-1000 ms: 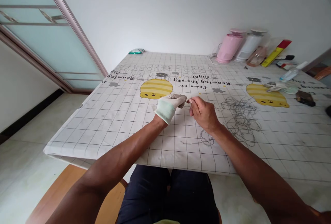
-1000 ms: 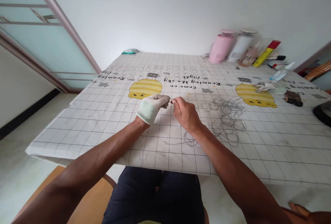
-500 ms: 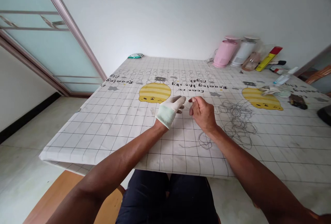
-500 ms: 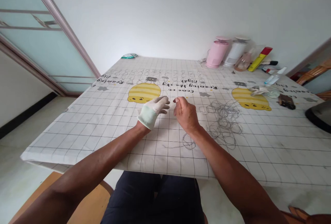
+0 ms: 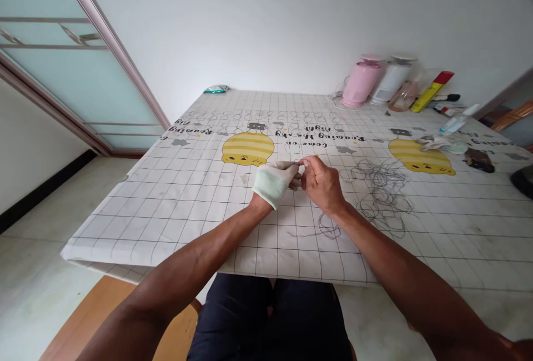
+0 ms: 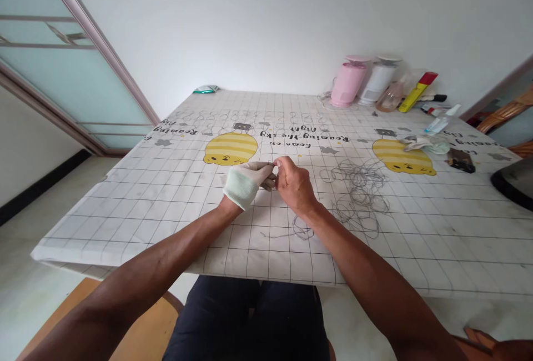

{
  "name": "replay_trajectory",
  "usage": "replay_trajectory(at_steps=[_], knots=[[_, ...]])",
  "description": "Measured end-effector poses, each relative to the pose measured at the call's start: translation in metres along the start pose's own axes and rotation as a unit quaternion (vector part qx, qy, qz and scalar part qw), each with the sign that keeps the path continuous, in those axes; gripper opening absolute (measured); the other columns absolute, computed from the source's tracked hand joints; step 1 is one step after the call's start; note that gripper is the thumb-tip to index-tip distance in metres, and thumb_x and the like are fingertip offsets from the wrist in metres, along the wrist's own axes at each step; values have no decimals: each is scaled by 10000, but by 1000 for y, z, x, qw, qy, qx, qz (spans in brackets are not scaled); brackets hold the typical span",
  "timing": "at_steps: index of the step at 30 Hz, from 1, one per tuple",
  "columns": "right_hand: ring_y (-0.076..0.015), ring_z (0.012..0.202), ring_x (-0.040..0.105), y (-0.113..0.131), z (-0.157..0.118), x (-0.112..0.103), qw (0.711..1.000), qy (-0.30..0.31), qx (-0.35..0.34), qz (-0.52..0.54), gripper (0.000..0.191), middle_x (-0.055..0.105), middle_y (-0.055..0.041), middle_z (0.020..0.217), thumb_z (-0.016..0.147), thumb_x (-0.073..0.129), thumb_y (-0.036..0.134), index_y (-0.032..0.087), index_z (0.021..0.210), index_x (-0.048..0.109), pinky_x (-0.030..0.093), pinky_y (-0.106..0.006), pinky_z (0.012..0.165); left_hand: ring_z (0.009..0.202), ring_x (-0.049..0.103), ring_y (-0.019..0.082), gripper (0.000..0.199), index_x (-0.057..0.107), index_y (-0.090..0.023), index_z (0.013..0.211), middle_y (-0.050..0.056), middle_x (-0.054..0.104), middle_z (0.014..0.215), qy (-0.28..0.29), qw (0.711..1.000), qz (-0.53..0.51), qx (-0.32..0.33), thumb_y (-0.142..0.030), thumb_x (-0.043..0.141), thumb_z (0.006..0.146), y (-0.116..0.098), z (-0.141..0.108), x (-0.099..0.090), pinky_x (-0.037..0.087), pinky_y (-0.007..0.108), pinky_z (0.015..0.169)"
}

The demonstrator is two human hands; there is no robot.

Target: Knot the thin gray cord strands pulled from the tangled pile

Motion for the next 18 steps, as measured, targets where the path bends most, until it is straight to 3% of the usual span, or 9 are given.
replay_trajectory(at_steps=[6,11,18], knots=[[-152,518,563,-4,0,4,998,26,-19,-48,382,599,19,587,1138,386,486,236,994,637,428,-278,555,588,673,151,193,744,-177,729,49,716,687,11,997,76,0,-220,706,913,-8,-2,-1,526,265,530],[-174,536,607,-3,1,2,999,11,-17,-33,427,632,9,600,1135,386,527,234,1065,689,468,-305,598,617,690,158,127,780,-166,825,55,722,732,8,999,32,-19,-214,703,914,-6,1,-3,576,301,592],[-183,586,635,4,2,-5,999,22,-29,-25,456,682,-18,662,1138,383,521,210,1106,715,484,-318,640,620,692,153,119,762,-164,812,61,726,751,2,1000,25,-13,-199,697,906,-7,0,-6,561,286,584]])
Point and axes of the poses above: each hand's wrist, its own z-axis towards the middle knuckle, its own x-axis out of the palm, y = z × x, the point moved 7 cm from there along z, towards the middle knuckle
